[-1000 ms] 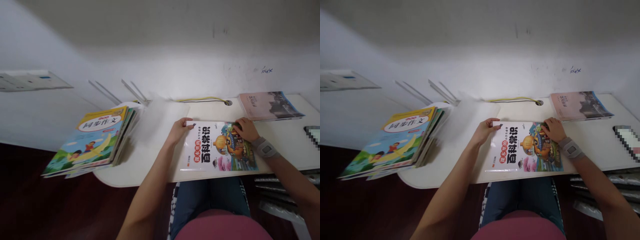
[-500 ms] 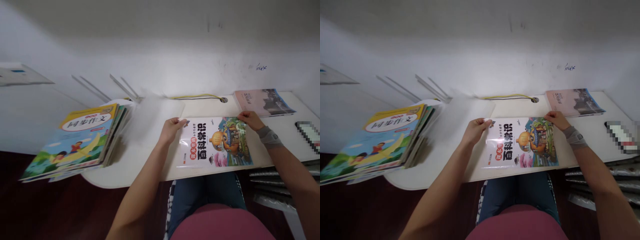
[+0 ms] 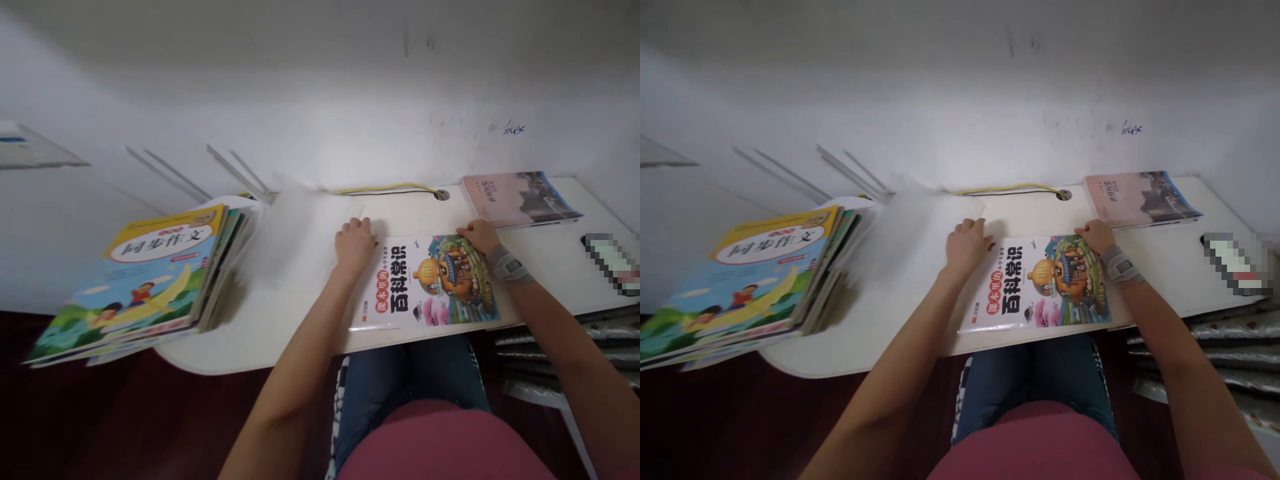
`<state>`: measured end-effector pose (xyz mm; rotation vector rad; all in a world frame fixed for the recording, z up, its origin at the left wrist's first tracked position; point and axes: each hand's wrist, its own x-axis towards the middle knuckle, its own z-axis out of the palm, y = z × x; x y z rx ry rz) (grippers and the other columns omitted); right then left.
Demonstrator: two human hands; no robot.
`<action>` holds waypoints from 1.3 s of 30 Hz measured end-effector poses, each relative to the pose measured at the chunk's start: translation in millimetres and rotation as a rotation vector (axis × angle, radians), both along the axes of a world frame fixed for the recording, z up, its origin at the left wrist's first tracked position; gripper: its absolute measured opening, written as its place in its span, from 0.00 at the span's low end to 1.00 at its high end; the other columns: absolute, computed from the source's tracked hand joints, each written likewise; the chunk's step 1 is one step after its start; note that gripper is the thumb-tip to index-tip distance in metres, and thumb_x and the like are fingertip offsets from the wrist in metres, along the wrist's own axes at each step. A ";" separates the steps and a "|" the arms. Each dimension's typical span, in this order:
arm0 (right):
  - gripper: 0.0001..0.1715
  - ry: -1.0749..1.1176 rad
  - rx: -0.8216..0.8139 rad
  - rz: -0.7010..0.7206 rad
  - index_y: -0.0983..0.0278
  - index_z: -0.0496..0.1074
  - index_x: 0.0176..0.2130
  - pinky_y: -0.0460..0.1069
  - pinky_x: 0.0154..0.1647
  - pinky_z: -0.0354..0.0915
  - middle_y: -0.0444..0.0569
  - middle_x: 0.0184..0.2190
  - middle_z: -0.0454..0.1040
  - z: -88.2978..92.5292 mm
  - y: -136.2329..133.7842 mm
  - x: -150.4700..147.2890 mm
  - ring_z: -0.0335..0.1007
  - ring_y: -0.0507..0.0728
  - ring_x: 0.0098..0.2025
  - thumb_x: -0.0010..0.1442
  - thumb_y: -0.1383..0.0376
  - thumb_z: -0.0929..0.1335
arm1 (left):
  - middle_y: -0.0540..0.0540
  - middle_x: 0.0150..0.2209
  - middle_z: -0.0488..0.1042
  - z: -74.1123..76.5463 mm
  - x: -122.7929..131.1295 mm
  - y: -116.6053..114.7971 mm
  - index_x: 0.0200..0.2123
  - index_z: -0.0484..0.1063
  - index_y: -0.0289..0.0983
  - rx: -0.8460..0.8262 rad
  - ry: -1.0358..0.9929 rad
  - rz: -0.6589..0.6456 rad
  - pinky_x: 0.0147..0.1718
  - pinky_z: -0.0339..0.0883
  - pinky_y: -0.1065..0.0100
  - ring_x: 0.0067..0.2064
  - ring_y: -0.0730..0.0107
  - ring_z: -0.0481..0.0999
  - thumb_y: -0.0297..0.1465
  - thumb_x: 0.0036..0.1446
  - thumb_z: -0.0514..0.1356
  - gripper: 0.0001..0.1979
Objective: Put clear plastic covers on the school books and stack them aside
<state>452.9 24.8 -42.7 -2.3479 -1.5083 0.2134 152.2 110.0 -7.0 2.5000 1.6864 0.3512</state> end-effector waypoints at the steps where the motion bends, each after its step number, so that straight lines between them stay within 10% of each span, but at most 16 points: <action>1: 0.19 -0.005 -0.005 0.004 0.65 0.75 0.25 0.49 0.35 0.59 0.53 0.27 0.77 -0.2 0.0 0.5 0.70 0.57 0.33 0.56 0.54 0.66 | 0.33 0.51 0.70 2.0 7.2 -1.1 0.50 0.70 0.35 0.003 0.025 -0.100 0.48 0.62 0.55 0.53 0.50 0.69 0.31 0.58 0.53 0.17; 6: 0.22 -0.008 -0.001 0.016 0.65 0.75 0.26 0.48 0.32 0.58 0.50 0.24 0.75 -0.9 -1.8 3.2 0.68 0.55 0.30 0.58 0.52 0.63 | 0.42 0.41 0.77 4.3 42.2 2.7 0.37 0.77 0.38 -0.205 0.037 -0.375 0.42 0.65 0.65 0.42 0.61 0.75 0.29 0.58 0.51 0.14; 20: 0.27 -0.045 -0.027 0.065 0.64 0.72 0.24 0.48 0.30 0.58 0.48 0.21 0.72 3.5 -8.1 3.6 0.68 0.55 0.28 0.62 0.51 0.59 | 0.42 0.36 0.79 2.3 54.1 29.6 0.34 0.78 0.35 -0.276 0.005 -0.402 0.37 0.65 0.69 0.38 0.62 0.77 0.33 0.56 0.55 0.13; 24: 0.19 -0.206 -0.006 0.044 0.66 0.73 0.34 0.52 0.39 0.61 0.57 0.36 0.76 19.4 -12.5 -10.0 0.70 0.61 0.40 0.62 0.56 0.61 | 0.43 0.37 0.79 -3.1 60.0 37.5 0.33 0.78 0.37 -0.301 0.070 -0.436 0.38 0.65 0.71 0.39 0.63 0.77 0.32 0.55 0.55 0.11; 31: 0.26 -0.339 0.041 0.642 0.70 0.64 0.57 0.57 0.61 0.54 0.59 0.60 0.64 16.5 -2.4 -87.5 0.57 0.62 0.62 0.66 0.58 0.58 | 0.42 0.40 0.78 -5.3 60.7 24.4 0.41 0.75 0.37 -0.259 0.118 -0.359 0.39 0.67 0.67 0.42 0.61 0.76 0.34 0.56 0.54 0.13; 39: 0.32 -0.300 0.028 0.684 0.72 0.59 0.61 0.59 0.63 0.51 0.59 0.63 0.58 -8.1 -3.3 -77.4 0.52 0.62 0.65 0.67 0.55 0.54 | 0.37 0.46 0.73 -8.8 60.0 6.3 0.44 0.73 0.36 -0.154 0.115 -0.230 0.41 0.67 0.61 0.46 0.55 0.74 0.32 0.59 0.50 0.15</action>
